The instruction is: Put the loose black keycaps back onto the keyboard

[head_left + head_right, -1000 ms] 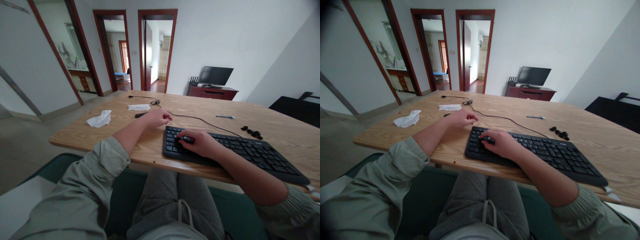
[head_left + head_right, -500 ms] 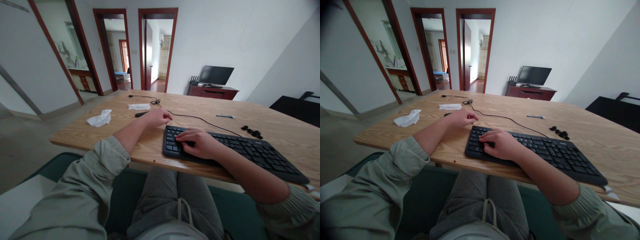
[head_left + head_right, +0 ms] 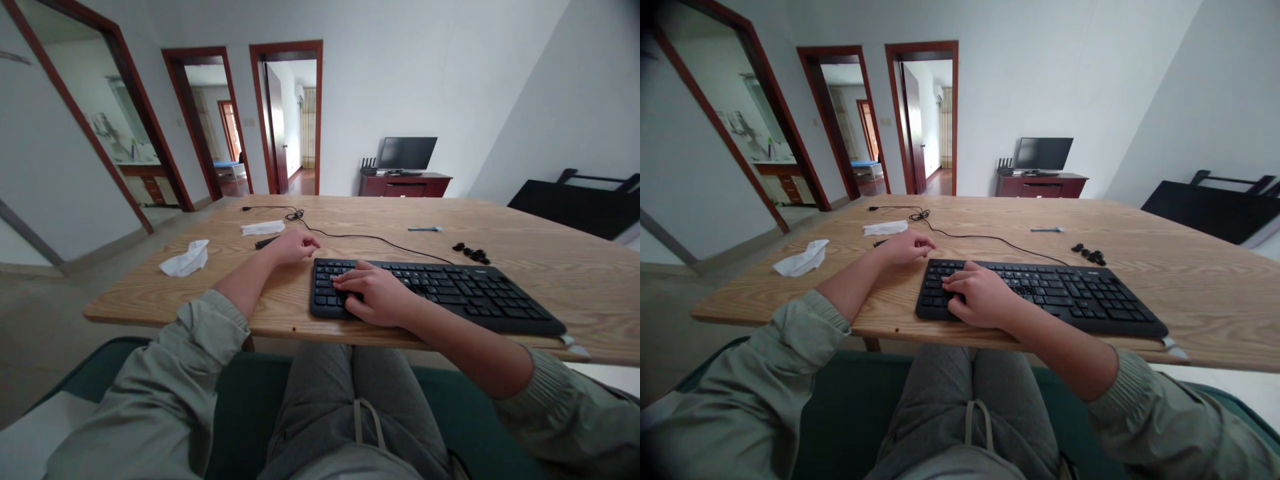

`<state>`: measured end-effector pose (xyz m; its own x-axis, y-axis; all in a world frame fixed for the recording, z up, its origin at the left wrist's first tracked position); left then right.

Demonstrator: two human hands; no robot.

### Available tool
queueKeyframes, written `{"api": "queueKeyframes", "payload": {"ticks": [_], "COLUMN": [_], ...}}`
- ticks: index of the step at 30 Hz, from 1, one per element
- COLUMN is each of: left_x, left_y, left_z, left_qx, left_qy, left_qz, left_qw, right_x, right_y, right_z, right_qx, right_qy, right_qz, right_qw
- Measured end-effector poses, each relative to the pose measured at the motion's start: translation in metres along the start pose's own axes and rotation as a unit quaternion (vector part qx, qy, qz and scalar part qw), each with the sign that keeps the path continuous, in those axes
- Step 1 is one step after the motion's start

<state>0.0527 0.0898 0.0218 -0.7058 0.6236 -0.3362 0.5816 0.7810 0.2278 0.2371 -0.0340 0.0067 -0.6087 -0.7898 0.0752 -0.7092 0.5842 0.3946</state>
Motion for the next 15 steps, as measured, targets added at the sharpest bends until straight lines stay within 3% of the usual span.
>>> {"api": "queueKeyframes", "payload": {"ticks": [5, 9, 12, 14, 15], "left_x": [0.001, -0.006, -0.014, -0.017, -0.017], "left_y": [0.001, -0.001, -0.002, -0.003, -0.003], "left_z": [0.000, 0.004, 0.007, 0.007, 0.007], "left_qx": [0.012, 0.050, 0.098, 0.116, 0.119], "left_qy": [-0.011, 0.001, -0.006, -0.001, 0.004], "left_qz": [-0.010, -0.012, 0.000, 0.001, 0.000], "left_qw": [1.000, 0.999, 0.995, 0.993, 0.993], "right_x": [0.008, 0.002, -0.049, -0.110, -0.145], "right_y": [0.001, 0.001, -0.011, -0.035, -0.053], "right_z": [-0.003, -0.010, -0.042, -0.074, -0.088], "right_qx": [0.010, 0.048, 0.022, -0.017, -0.013], "right_qy": [-0.020, -0.014, -0.017, -0.052, -0.080], "right_qz": [0.023, -0.003, 0.057, 0.201, 0.292], "right_qw": [0.999, 0.999, 0.998, 0.978, 0.953]}}
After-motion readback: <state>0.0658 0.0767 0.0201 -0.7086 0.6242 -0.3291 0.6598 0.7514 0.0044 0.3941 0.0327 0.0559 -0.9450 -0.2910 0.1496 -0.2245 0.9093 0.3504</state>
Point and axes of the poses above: each hand's wrist, its own y-axis towards the middle knuckle, its own z-axis out of the palm, x = y × z, the point moved 4 cm from there along y, towards the middle knuckle, and after that the axes turned 1 degree about z, right-handed, at the moved point
